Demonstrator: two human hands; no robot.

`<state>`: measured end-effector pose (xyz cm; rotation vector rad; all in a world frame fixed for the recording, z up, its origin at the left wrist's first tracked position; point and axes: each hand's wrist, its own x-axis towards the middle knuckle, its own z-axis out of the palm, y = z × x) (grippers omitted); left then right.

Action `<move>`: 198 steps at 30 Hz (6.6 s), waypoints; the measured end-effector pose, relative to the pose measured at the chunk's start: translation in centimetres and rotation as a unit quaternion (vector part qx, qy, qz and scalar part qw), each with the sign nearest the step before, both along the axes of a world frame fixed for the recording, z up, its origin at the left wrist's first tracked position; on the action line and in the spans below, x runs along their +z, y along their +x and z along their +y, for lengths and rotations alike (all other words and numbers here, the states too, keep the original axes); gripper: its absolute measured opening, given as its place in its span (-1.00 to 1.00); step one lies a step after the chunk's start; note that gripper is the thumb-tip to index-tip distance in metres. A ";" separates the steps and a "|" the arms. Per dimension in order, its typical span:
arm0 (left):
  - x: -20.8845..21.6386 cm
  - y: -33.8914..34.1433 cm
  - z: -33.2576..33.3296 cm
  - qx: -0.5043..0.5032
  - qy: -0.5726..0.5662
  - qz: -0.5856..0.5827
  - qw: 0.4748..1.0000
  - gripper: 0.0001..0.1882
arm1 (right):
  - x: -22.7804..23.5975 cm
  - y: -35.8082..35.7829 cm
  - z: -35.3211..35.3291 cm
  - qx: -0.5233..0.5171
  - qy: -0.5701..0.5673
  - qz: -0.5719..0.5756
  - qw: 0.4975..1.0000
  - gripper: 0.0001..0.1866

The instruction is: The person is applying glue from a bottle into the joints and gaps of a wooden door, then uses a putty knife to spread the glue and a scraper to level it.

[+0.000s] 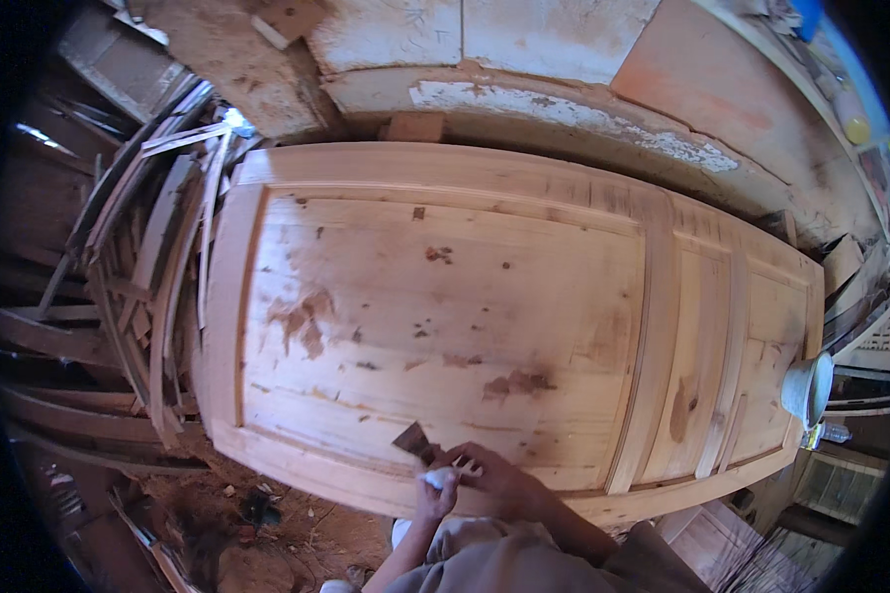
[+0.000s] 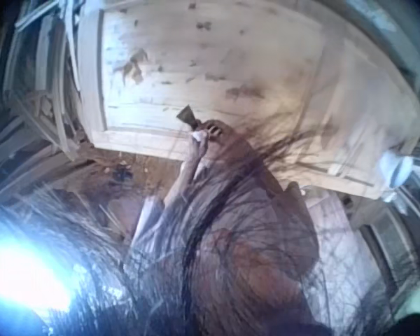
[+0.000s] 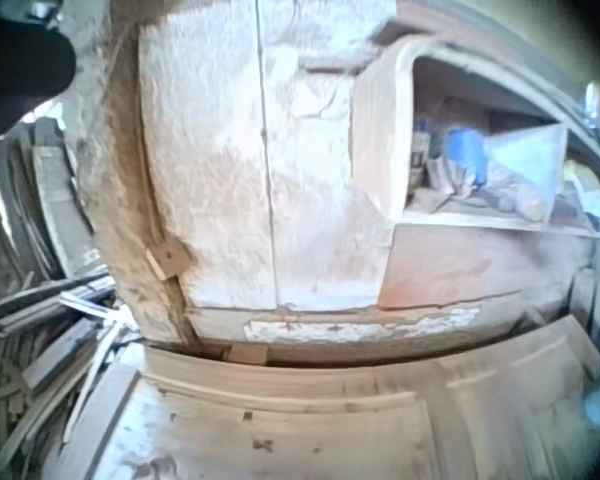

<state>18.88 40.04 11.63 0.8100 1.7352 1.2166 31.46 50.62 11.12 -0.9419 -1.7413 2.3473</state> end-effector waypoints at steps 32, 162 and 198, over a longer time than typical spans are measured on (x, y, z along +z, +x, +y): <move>-0.1 -5.5 12.4 -0.115 -0.098 0.050 0.987 -0.05 | -5.1 -0.5 11.9 -0.317 -0.303 0.177 0.881 -0.61; 1.2 -9.6 4.1 0.208 -0.111 0.147 0.961 -0.11 | -7.7 -5.0 34.3 -0.393 0.021 -0.088 0.915 -0.71; -1.6 -14.5 3.8 0.311 -0.002 0.089 0.946 -0.24 | -8.9 -11.5 33.8 -0.354 0.214 -0.194 0.890 -0.78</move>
